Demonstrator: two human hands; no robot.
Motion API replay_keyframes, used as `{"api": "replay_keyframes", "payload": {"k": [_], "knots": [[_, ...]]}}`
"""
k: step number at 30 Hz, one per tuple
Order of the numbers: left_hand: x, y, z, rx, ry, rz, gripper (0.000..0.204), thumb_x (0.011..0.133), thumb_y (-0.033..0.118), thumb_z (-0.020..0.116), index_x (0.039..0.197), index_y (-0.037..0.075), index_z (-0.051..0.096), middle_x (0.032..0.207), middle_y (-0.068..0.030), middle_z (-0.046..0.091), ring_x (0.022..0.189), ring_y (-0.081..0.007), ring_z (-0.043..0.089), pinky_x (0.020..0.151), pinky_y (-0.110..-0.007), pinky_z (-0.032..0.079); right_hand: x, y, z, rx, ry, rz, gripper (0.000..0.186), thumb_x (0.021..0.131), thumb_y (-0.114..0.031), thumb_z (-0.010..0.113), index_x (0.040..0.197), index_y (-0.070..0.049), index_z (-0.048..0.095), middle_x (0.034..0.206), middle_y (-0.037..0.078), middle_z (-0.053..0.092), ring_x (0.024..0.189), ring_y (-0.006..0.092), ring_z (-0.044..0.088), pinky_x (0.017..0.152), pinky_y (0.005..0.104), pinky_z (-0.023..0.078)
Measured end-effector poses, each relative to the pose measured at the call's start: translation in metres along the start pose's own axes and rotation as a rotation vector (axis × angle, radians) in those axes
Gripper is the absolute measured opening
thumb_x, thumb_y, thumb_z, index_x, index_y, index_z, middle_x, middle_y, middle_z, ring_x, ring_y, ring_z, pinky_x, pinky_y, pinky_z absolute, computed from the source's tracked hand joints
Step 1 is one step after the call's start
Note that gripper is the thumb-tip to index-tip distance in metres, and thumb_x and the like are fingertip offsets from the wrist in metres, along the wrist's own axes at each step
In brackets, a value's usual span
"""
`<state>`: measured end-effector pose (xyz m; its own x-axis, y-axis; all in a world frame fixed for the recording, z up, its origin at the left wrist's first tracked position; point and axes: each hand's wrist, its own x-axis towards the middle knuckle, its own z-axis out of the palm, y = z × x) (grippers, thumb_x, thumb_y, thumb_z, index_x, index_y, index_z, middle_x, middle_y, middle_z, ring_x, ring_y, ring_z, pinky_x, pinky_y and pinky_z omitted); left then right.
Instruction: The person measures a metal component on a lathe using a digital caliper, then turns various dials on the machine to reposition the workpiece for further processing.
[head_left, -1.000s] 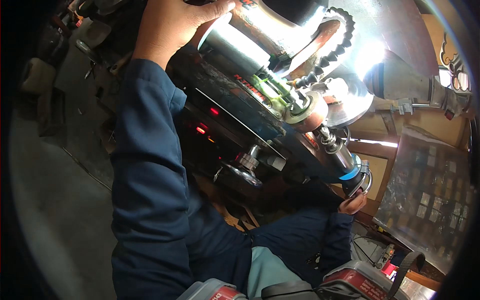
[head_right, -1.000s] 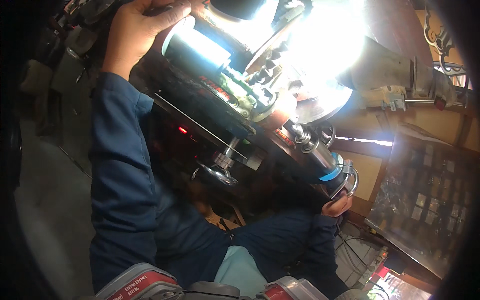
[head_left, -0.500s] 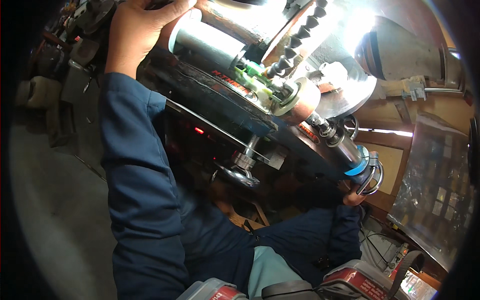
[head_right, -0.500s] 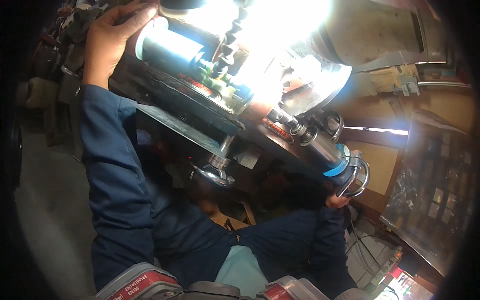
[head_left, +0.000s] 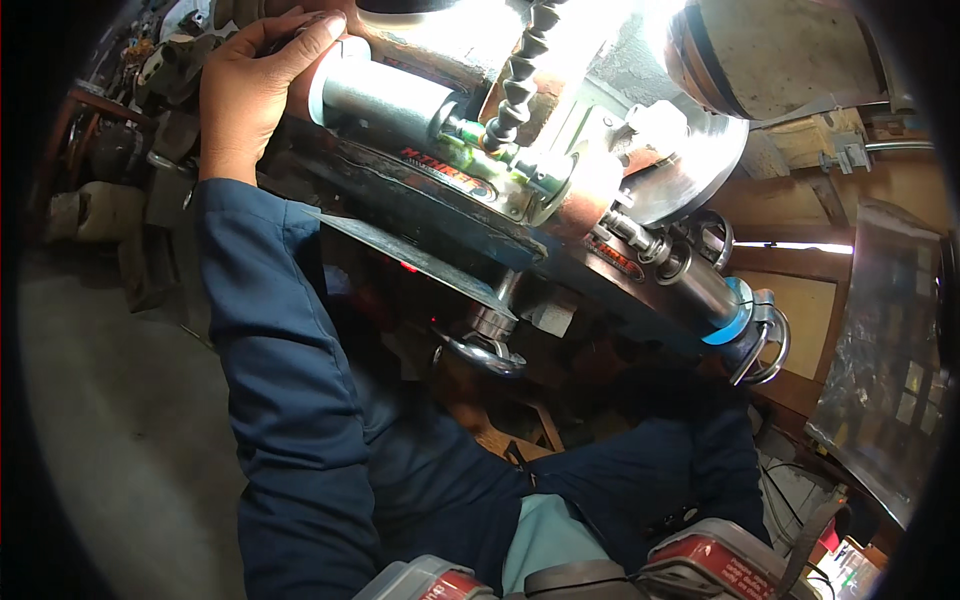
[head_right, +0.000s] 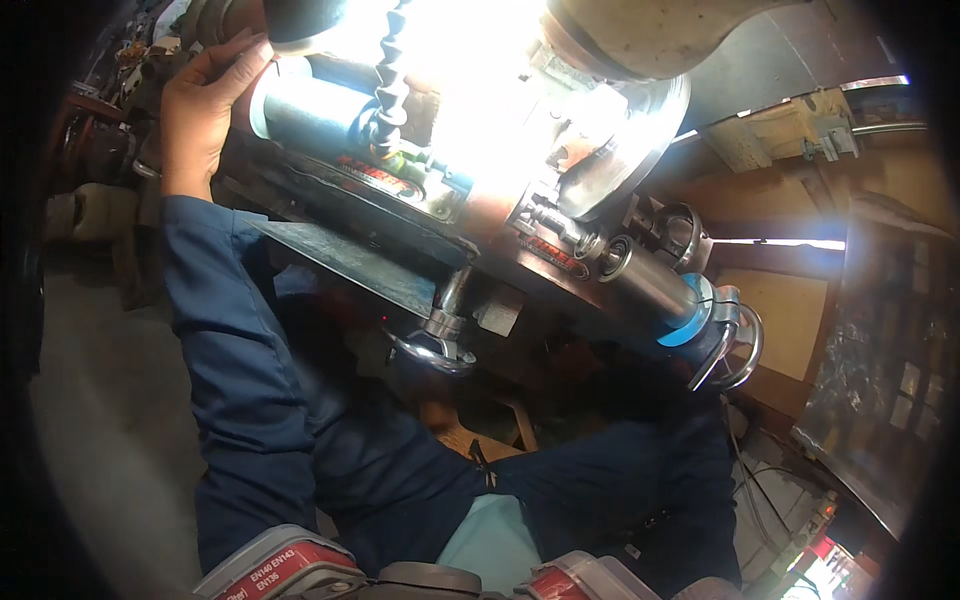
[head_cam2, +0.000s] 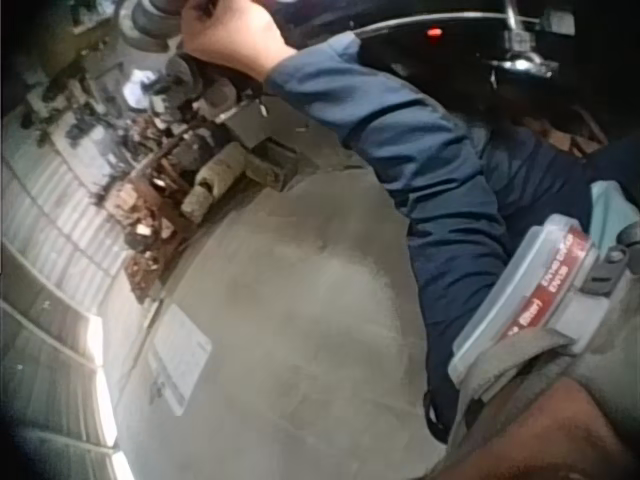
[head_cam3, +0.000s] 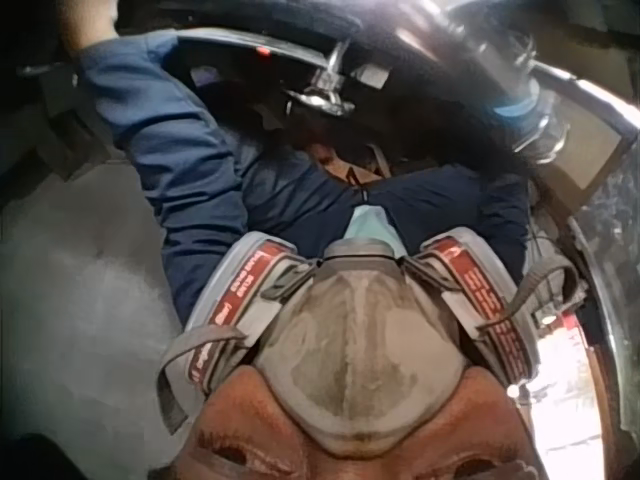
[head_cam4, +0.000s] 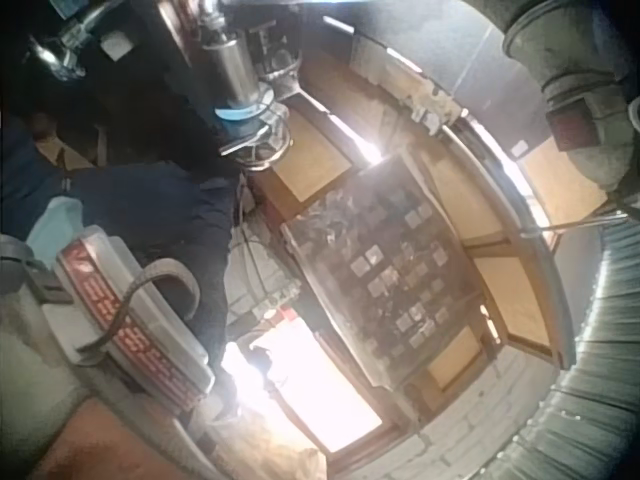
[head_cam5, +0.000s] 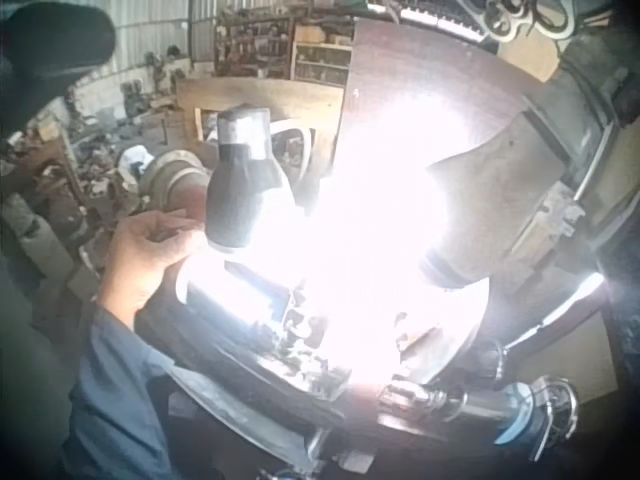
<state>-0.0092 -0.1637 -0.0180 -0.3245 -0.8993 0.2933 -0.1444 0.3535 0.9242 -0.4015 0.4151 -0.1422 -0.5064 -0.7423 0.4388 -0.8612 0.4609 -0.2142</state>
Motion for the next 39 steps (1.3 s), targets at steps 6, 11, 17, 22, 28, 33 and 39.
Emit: {"api": "replay_keyframes", "payload": {"k": [6,11,17,22,28,33,39], "knots": [[-0.002,0.002,0.0,-0.03,-0.047,0.049,0.036,0.082,0.022,0.084,0.108,-0.001,0.074,0.113,-0.0098,0.073,0.104,-0.0127,0.065,0.097,-0.027,0.046,0.019,0.014,0.005,0.021,-0.067,-0.013,0.03,0.092,-0.013,0.062,0.117,0.003,0.061,0.105,0.015,0.069,0.094,0.0253,0.067,0.081,0.0345,0.054],[-0.002,0.003,0.002,-0.088,-0.008,0.073,0.031,0.079,0.023,0.087,0.098,0.001,0.076,0.094,-0.0057,0.076,0.087,-0.0093,0.068,0.083,-0.023,0.052,0.016,0.019,0.006,0.029,-0.075,-0.02,0.031,0.092,-0.012,0.065,0.118,0.003,0.061,0.106,0.015,0.069,0.093,0.0252,0.067,0.081,0.0341,0.054],[-0.002,0.003,0.006,-0.105,-0.003,0.035,0.03,0.079,0.023,0.087,0.097,0.002,0.077,0.093,-0.0052,0.076,0.087,-0.0088,0.068,0.083,-0.022,0.051,-0.014,0.002,-0.013,0.002,-0.049,-0.029,0.032,0.091,-0.012,0.067,0.119,0.003,0.061,0.106,0.014,0.069,0.093,0.025,0.067,0.082,0.0337,0.054],[-0.004,0.007,0.003,-0.101,0.011,0.042,0.032,0.077,0.023,0.089,0.097,0.001,0.077,0.092,-0.0048,0.075,0.086,-0.0083,0.067,0.083,-0.021,0.05,-0.022,-0.027,-0.037,0.059,-0.045,-0.001,0.033,0.09,-0.011,0.07,0.119,0.002,0.06,0.107,0.014,0.069,0.093,0.0249,0.068,0.083,0.0333,0.054],[0.002,-0.003,0.0,-0.068,-0.012,0.0,0.035,0.082,0.019,0.084,0.109,-0.001,0.074,0.111,-0.0089,0.073,0.102,-0.0122,0.065,0.095,-0.026,0.047,-0.01,-0.077,-0.064,0.252,-0.061,0.214,0.047,0.092,-0.008,0.069,0.133,0.004,0.049,0.12,0.017,0.062,0.104,0.026,0.064,0.092,0.0357,0.05],[0.001,-0.002,-0.001,-0.05,-0.028,0.017,0.034,0.081,0.018,0.085,0.108,0.0,0.075,0.106,-0.0073,0.074,0.098,-0.0116,0.066,0.091,-0.025,0.049,-0.001,-0.11,-0.073,0.353,-0.066,0.324,0.056,0.095,-0.007,0.062,0.142,0.007,0.036,0.139,0.022,0.046,0.126,0.029,0.05,0.105,0.0392,0.041],[-0.01,0.027,-0.002,0.015,-0.057,0.168,0.018,0.084,0.016,0.078,0.086,-0.001,0.075,0.083,-0.006,0.075,0.081,-0.0124,0.068,0.107,-0.035,0.041,-0.013,-0.111,-0.084,0.17,0.089,0.24,0.056,0.105,-0.023,0.048,0.148,0.007,0.028,0.145,0.025,0.038,0.136,0.0332,0.04,0.113,0.0418,0.03]]}}
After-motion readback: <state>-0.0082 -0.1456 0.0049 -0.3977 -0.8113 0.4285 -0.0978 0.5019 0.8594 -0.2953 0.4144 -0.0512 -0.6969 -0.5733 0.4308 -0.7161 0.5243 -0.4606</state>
